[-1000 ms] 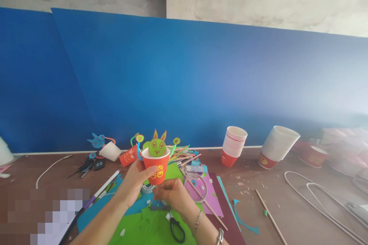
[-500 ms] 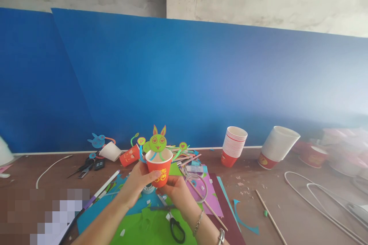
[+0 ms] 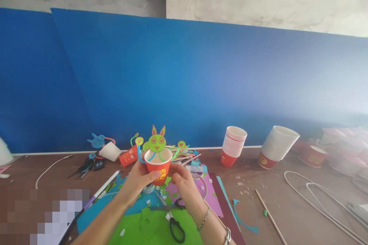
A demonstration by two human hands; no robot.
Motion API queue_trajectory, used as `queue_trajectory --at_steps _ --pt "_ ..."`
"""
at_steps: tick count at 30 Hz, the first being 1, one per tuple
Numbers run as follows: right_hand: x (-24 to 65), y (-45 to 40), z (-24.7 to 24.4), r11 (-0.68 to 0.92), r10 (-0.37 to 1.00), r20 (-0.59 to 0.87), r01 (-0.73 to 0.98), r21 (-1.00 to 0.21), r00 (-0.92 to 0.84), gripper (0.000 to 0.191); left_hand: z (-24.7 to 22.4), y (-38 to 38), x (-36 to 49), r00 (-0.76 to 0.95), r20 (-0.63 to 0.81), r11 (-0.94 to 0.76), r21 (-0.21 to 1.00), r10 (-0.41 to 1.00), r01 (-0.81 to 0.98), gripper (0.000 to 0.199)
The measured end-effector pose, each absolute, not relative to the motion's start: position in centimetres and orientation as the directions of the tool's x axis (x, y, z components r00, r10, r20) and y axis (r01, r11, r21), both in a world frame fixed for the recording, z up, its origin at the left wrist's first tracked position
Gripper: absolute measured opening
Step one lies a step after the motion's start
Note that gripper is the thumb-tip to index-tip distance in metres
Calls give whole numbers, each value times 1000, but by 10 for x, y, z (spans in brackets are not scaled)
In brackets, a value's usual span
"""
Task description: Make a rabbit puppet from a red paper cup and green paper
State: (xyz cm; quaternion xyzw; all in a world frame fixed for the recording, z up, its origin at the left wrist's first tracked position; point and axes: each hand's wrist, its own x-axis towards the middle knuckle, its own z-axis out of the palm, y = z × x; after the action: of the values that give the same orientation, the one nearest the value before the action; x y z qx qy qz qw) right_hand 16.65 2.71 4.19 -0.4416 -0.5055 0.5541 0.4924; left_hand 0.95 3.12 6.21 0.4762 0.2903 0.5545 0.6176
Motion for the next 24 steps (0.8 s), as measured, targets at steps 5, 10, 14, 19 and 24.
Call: queue_trajectory --at_steps 5,10,14,19,24 --pt "172 19 59 97 961 168 -300 -949 -222 51 63 29 13 291 203 -63 902 935 -428 80" --pt "168 13 67 30 949 98 -224 -974 -300 58 67 25 13 376 198 -29 912 905 -409 77" --pt "170 19 60 47 949 108 -204 -978 -297 54 67 25 8 377 253 -52 882 891 -468 65" --pt "173 21 58 70 940 118 -158 -985 -320 54 66 28 9 231 192 -74 895 954 -439 40" --pt "169 20 61 92 940 125 -116 -989 -316 49 71 25 11 239 171 -62 913 956 -404 31"
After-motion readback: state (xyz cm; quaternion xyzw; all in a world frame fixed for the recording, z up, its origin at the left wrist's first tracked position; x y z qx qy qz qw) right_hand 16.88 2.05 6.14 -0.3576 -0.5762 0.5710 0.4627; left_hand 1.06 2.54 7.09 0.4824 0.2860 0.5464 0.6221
